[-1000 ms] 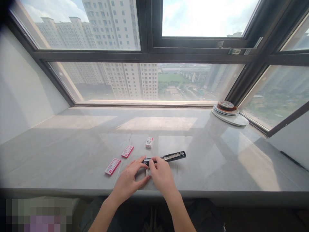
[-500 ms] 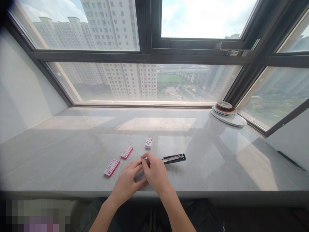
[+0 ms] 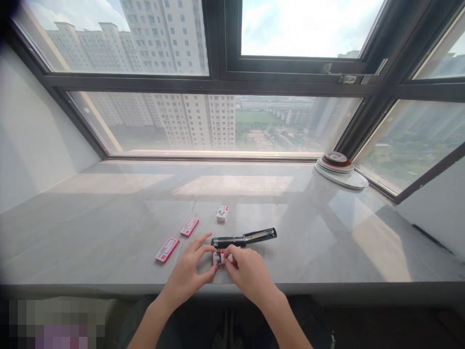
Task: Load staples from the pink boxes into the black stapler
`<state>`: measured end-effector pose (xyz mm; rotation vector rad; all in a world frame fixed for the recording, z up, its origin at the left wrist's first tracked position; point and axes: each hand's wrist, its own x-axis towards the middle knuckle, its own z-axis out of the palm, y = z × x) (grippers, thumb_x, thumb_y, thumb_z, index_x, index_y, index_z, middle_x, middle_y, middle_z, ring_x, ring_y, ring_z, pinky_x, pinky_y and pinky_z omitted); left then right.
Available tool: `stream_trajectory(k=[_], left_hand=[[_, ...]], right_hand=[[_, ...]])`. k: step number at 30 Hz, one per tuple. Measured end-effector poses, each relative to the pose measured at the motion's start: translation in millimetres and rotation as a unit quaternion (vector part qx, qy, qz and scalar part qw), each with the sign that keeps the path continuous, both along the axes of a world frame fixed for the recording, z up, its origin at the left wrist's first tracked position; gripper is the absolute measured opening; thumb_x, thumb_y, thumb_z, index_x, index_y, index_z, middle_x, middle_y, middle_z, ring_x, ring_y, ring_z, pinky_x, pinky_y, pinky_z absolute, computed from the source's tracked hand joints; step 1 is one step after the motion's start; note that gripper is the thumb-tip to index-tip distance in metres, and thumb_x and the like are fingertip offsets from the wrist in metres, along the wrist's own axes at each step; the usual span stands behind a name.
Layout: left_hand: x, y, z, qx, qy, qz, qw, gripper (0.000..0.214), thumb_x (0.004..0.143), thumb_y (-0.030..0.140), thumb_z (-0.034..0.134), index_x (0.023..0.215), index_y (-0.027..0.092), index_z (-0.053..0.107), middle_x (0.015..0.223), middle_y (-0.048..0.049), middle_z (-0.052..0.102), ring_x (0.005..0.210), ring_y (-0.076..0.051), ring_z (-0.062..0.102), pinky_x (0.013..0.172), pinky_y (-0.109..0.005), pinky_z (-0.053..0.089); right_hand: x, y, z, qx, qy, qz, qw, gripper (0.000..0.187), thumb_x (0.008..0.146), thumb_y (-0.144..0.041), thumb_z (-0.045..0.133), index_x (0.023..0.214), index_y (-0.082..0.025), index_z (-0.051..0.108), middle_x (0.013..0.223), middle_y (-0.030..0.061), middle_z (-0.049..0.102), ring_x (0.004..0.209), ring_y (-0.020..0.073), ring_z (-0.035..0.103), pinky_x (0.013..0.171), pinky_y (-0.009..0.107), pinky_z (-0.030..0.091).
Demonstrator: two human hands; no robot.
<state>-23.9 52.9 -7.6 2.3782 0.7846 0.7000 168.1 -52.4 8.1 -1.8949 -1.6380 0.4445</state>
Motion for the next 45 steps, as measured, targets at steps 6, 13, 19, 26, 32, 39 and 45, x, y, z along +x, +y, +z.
stream_trajectory(k=[6,13,19,26,32,39,45], left_hand=[[-4,-3,-0.2,-0.003,0.018,0.063,0.998,0.013,0.097,0.038,0.060,0.100,0.026,0.065,0.109,-0.0035,0.067,0.104,-0.024,0.061,0.091,-0.039,0.048],[16,-1,-5.3,0.015,0.056,0.121,0.991,0.034,0.101,0.044,0.051,0.075,0.023,0.059,0.075,0.0003,0.064,0.077,-0.020,0.057,0.076,-0.035,0.036],[21,0,-9.9,0.038,0.066,0.132,0.988,0.031,0.098,0.042,0.055,0.074,0.023,0.058,0.070,0.0011,0.061,0.074,-0.020,0.056,0.073,-0.033,0.034],[27,-12,-3.9,0.062,0.050,0.088,0.993,0.035,0.105,0.036,0.040,0.078,0.024,0.058,0.077,-0.0025,0.065,0.079,-0.022,0.059,0.074,-0.035,0.036],[24,-19,-1.2,0.035,0.025,0.079,0.996,0.027,0.105,0.039,0.042,0.096,0.025,0.063,0.078,-0.0002,0.064,0.072,-0.020,0.059,0.077,-0.036,0.040],[28,-18,0.0,0.032,0.044,0.081,0.995,0.027,0.102,0.040,0.050,0.120,0.029,0.066,0.078,0.0010,0.066,0.073,-0.019,0.061,0.076,-0.036,0.040],[37,-16,-1.1,0.047,0.049,0.099,0.993,0.018,0.100,0.037,0.051,0.103,0.027,0.066,0.077,0.0008,0.067,0.075,-0.020,0.063,0.073,-0.035,0.039]], right_hand=[[17,-16,-11.9,-0.022,0.008,-0.116,0.993,0.017,0.102,-0.037,0.049,0.095,-0.024,0.057,0.061,-0.0043,0.057,0.058,0.0162,0.052,0.056,0.027,0.024],[19,-16,-18.8,-0.035,0.012,-0.117,0.992,0.028,0.105,-0.041,0.043,0.087,-0.025,0.056,0.064,-0.0032,0.061,0.059,0.0164,0.054,0.056,0.028,0.022],[19,-14,-22.3,-0.041,0.004,-0.114,0.993,0.027,0.104,-0.041,0.046,0.086,-0.024,0.058,0.064,-0.0030,0.062,0.059,0.0161,0.056,0.056,0.027,0.023],[7,-11,-21.5,-0.032,-0.007,-0.119,0.992,0.028,0.104,-0.043,0.045,0.089,-0.024,0.059,0.067,-0.0008,0.064,0.060,0.0168,0.056,0.058,0.027,0.026],[44,-27,-22.6,-0.088,0.171,-0.118,0.974,0.041,0.099,-0.061,0.048,0.093,-0.022,0.060,0.059,-0.0016,0.058,0.054,0.0162,0.051,0.052,0.026,0.032],[104,-21,-10.2,-0.008,0.328,-0.108,0.938,0.065,0.083,-0.066,0.070,0.129,-0.023,0.054,0.071,-0.0037,0.053,0.054,0.0118,0.044,0.047,0.023,0.031],[74,35,11.9,0.056,0.299,0.016,0.952,0.044,0.081,-0.060,0.074,0.094,-0.020,0.062,0.064,-0.0068,0.043,0.058,0.0104,0.036,0.054,0.024,0.028]])
